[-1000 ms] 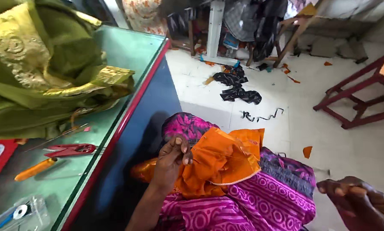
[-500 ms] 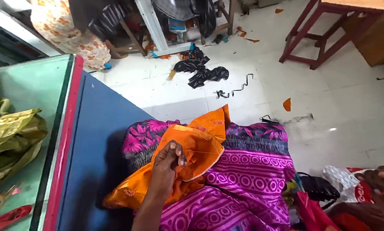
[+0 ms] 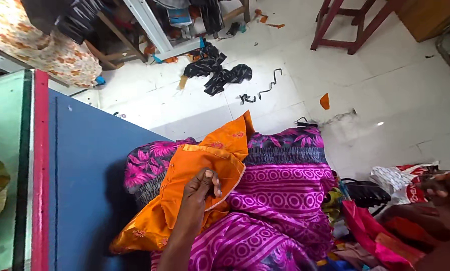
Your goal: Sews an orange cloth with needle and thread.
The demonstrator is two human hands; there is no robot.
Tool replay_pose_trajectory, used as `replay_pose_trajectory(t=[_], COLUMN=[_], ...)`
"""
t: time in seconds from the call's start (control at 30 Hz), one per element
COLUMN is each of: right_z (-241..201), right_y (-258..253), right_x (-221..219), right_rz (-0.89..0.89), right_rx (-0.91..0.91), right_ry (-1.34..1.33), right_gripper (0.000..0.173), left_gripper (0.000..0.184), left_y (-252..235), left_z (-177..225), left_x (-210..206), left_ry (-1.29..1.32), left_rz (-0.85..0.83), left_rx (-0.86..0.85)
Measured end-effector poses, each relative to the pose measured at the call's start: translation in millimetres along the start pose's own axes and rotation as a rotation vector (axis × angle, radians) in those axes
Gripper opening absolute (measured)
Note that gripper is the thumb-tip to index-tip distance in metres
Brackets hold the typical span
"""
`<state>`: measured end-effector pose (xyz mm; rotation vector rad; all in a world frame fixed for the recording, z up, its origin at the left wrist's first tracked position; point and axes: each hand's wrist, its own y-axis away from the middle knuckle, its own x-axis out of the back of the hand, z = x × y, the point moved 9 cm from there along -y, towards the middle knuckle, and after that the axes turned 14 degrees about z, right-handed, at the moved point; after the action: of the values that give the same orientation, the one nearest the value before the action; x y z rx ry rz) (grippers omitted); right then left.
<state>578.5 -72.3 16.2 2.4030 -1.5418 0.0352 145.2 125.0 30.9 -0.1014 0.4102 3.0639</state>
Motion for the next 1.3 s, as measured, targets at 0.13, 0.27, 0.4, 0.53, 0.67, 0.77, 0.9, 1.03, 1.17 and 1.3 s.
replay_pose_trajectory(t=[0.13, 0.27, 0.4, 0.53, 0.67, 0.77, 0.9, 1.03, 1.17, 1.3], right_z=[9.3, 15.7, 18.8, 18.6, 22.1, 28.0, 29.8, 27.1, 41.4, 52.8], right_y=[-9.2, -18.4, -20.3, -16.9, -14.4, -13.9, -11.2, -6.0, -13.1, -19.2], right_x=[14.8, 27.3, 35.0, 38.3, 38.7, 43.4, 45.8, 47.2, 58.1, 62.9], right_rz=[0.067, 0.095, 0.133, 0.210, 0.204, 0.198, 0.219, 0.250, 0.254, 0.242], right_rx=[-0.001, -0.030, -0.056, -0.084, -0.061, -0.034, -0.032, -0.035, -0.025, -0.045], right_ry=[0.026, 0.027, 0.050, 0.112, 0.232, 0.281, 0.332, 0.362, 0.381, 0.408], right_gripper=[0.030, 0.028, 0.026, 0.019, 0.020, 0.024, 0.028, 0.032, 0.034, 0.034], left_gripper=[0.042, 0.036, 0.028, 0.017, 0.014, 0.013, 0.014, 0.014, 0.014, 0.013], left_y=[4.5, 11.1, 18.7, 23.4, 22.4, 22.5, 23.8, 24.6, 23.6, 23.4], left_z=[-11.0, -20.2, -33.5, -46.5, -50.1, -51.5, -56.2, -60.8, -63.7, -63.8], left_x=[-10.9, -21.5, -34.8, -46.5, -49.7, -48.5, -45.3, -41.6, -41.4, -41.4], left_ry=[-0.054, -0.171, -0.329, -0.480, -0.534, -0.544, -0.515, -0.447, -0.416, -0.413], left_rz=[-0.030, -0.087, -0.217, -0.287, -0.243, -0.205, -0.164, -0.110, -0.107, -0.087], left_rx=[0.041, 0.063, 0.067, 0.066, 0.070, 0.107, 0.139, 0.198, 0.199, 0.192])
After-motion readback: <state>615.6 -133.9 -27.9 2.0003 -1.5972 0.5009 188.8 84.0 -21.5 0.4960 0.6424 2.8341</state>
